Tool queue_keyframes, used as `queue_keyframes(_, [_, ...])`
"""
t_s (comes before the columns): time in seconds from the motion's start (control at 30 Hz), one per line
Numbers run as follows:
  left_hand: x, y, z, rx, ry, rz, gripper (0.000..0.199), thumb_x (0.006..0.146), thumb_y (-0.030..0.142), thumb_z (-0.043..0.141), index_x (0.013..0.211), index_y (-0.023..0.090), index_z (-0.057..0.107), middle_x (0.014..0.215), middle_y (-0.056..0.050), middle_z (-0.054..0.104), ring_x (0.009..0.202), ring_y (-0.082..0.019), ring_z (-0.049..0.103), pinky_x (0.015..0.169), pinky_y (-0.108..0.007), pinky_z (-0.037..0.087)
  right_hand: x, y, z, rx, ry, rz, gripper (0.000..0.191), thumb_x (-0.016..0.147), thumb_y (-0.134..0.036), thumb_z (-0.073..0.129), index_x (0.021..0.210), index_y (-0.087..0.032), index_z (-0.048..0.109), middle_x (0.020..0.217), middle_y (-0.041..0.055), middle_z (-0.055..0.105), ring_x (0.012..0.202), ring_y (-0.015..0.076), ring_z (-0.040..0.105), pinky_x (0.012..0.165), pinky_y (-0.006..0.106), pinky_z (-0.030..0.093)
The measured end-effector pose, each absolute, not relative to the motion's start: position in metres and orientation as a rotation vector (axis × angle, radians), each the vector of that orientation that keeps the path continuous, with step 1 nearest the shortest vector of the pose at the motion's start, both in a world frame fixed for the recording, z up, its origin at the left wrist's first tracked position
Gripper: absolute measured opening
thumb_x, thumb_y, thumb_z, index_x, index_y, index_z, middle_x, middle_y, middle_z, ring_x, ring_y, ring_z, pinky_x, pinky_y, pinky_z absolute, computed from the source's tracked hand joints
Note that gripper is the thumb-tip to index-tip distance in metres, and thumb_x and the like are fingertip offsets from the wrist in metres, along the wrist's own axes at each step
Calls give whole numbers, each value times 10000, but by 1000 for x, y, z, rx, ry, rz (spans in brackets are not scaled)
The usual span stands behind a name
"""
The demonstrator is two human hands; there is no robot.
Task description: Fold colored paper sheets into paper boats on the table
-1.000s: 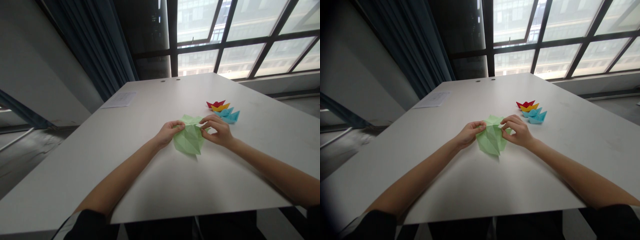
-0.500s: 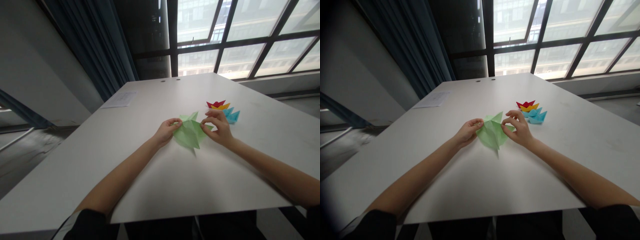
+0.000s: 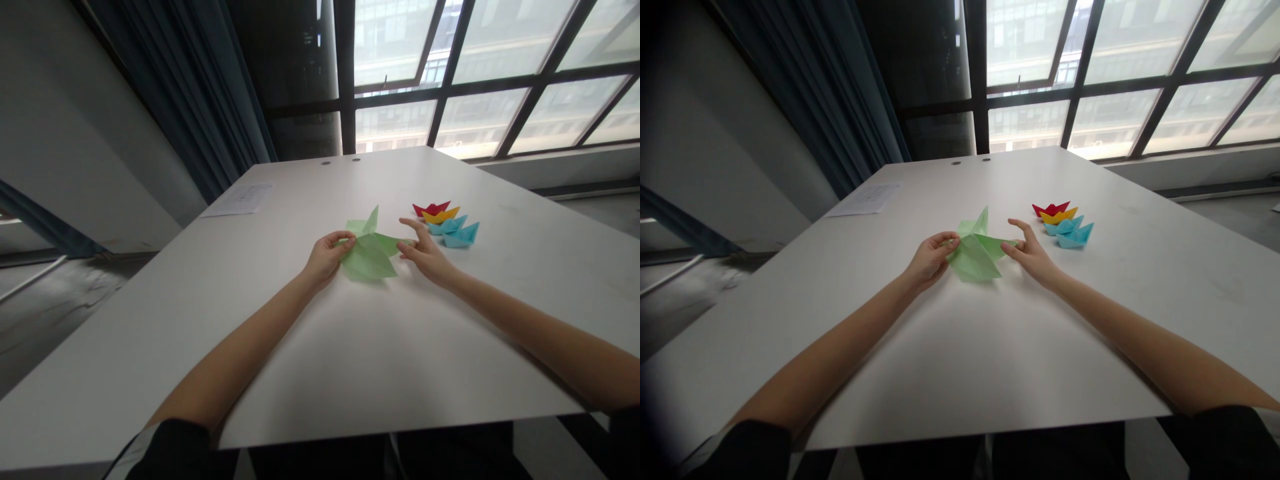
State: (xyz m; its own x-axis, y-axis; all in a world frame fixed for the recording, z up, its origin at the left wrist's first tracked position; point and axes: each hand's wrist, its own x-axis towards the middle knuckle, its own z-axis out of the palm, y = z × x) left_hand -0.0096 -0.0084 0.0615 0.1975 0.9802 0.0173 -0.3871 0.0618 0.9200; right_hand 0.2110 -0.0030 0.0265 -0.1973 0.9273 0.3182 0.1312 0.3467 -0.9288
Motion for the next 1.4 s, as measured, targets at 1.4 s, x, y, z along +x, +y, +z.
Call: queue_keyframes(1.4, [-16,-6,58,848,893,1108,347,507,64,740,839,155,696,696,-30,692,608,-148,637,656,-301,534,217,-3,31,-992,-1336,955,249,613,-343,726,841,-243,711,852,13,685,736,159,608,655,290,483])
